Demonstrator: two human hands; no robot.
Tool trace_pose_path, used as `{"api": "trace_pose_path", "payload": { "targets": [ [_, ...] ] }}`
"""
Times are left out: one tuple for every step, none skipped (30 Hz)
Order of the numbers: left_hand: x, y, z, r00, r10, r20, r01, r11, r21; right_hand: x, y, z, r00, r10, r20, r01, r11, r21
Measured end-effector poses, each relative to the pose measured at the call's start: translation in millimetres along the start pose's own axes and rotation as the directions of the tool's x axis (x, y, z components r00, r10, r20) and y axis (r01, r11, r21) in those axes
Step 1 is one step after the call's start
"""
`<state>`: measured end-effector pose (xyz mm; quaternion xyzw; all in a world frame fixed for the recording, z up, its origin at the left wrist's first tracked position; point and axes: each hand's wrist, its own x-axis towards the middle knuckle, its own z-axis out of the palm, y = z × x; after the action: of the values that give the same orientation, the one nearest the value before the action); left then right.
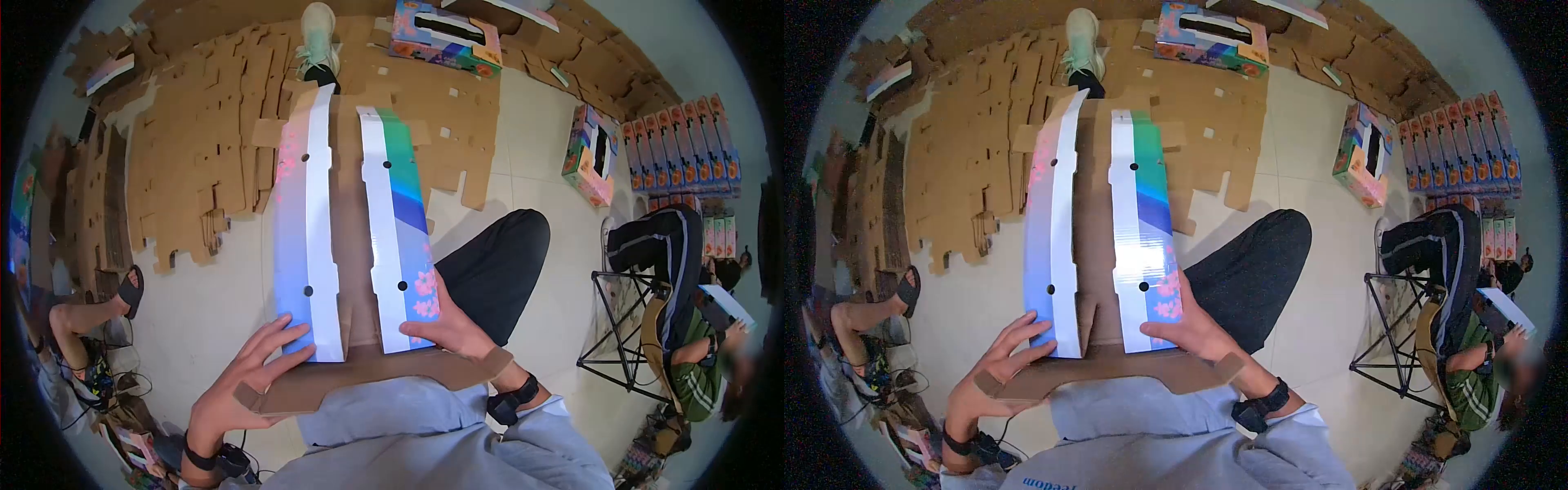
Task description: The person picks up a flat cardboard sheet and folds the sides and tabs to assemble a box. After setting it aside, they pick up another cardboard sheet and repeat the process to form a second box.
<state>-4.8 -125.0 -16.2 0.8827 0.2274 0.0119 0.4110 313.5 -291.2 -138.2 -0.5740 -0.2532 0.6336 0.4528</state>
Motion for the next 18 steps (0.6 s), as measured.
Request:
{"api": "trace_pose_path", "payload": {
  "targets": [
    [2, -6, 2, 1.0, 0.007, -0.003, -0.007, 0.996, -0.09, 1, 6, 0, 0.999, -0.042, -0.001, 0.042, 0.997, -0.065],
    [2, -13, 13, 0.988, -0.087, -0.124, 0.067, 0.985, -0.161, 0, 14, -2, 0.997, -0.081, -0.002, 0.08, 0.988, -0.128],
    [2, -21, 31, 0.953, -0.19, -0.235, 0.131, 0.961, -0.244, -3, 18, -3, 0.993, -0.117, -0.001, 0.114, 0.975, -0.192],
    [5, -27, 44, 0.895, -0.294, -0.336, 0.18, 0.926, -0.332, -3, 15, -5, 0.999, -0.046, -0.026, 0.042, 0.988, -0.148],
    [12, -27, 53, 0.854, -0.392, -0.343, 0.198, 0.853, -0.483, -2, 9, -8, 0.998, 0.024, -0.052, -0.029, 0.994, -0.102],
    [16, -23, 55, 0.853, -0.411, -0.323, 0.223, 0.845, -0.486, -3, 6, -11, 0.992, 0.096, -0.077, -0.1, 0.994, -0.052],
    [19, -18, 56, 0.851, -0.429, -0.303, 0.247, 0.836, -0.49, 6, 23, -24, 0.983, -0.137, -0.118, 0.085, 0.926, -0.368],
    [22, -16, 56, 0.846, -0.449, -0.288, 0.271, 0.827, -0.493, 4, 37, -37, 0.987, -0.067, -0.148, 0.037, 0.98, -0.194],
    [24, -18, 57, 0.871, -0.392, -0.297, 0.236, 0.863, -0.446, 5, 22, -38, 0.987, 0.008, -0.158, -0.01, 1.0, -0.013],
    [28, -20, 59, 0.891, -0.337, -0.304, 0.203, 0.895, -0.398, 5, 11, -37, 0.985, 0.085, -0.151, -0.059, 0.984, 0.169],
    [29, -22, 59, 0.91, -0.282, -0.305, 0.169, 0.923, -0.346, 6, 9, -31, 0.979, 0.081, -0.185, -0.06, 0.991, 0.119],
    [31, -22, 59, 0.909, -0.299, -0.291, 0.193, 0.92, -0.341, 8, 14, -31, 0.974, 0.083, -0.21, -0.03, 0.97, 0.243],
    [33, -22, 59, 0.908, -0.315, -0.276, 0.216, 0.917, -0.337, 9, 21, -31, 0.968, 0.088, -0.236, 0.003, 0.933, 0.361],
    [35, -21, 60, 0.908, -0.331, -0.259, 0.237, 0.912, -0.334, 9, 26, -31, 0.96, 0.098, -0.264, 0.04, 0.881, 0.472],
    [36, -20, 64, 0.865, -0.437, -0.246, 0.296, 0.841, -0.453, 6, 20, -25, 0.93, 0.077, -0.358, 0.122, 0.858, 0.5],
    [38, -17, 70, 0.814, -0.537, -0.221, 0.344, 0.752, -0.563, 2, 8, -14, 0.893, 0.059, -0.447, 0.205, 0.83, 0.519],
    [39, -15, 75, 0.755, -0.63, -0.182, 0.38, 0.646, -0.662, 1, -1, -6, 0.846, 0.046, -0.531, 0.289, 0.797, 0.53],
    [41, -11, 78, 0.737, -0.641, -0.215, 0.345, 0.63, -0.696, 2, -5, -1, 0.835, -0.004, -0.55, 0.329, 0.804, 0.495]
  ]
}}
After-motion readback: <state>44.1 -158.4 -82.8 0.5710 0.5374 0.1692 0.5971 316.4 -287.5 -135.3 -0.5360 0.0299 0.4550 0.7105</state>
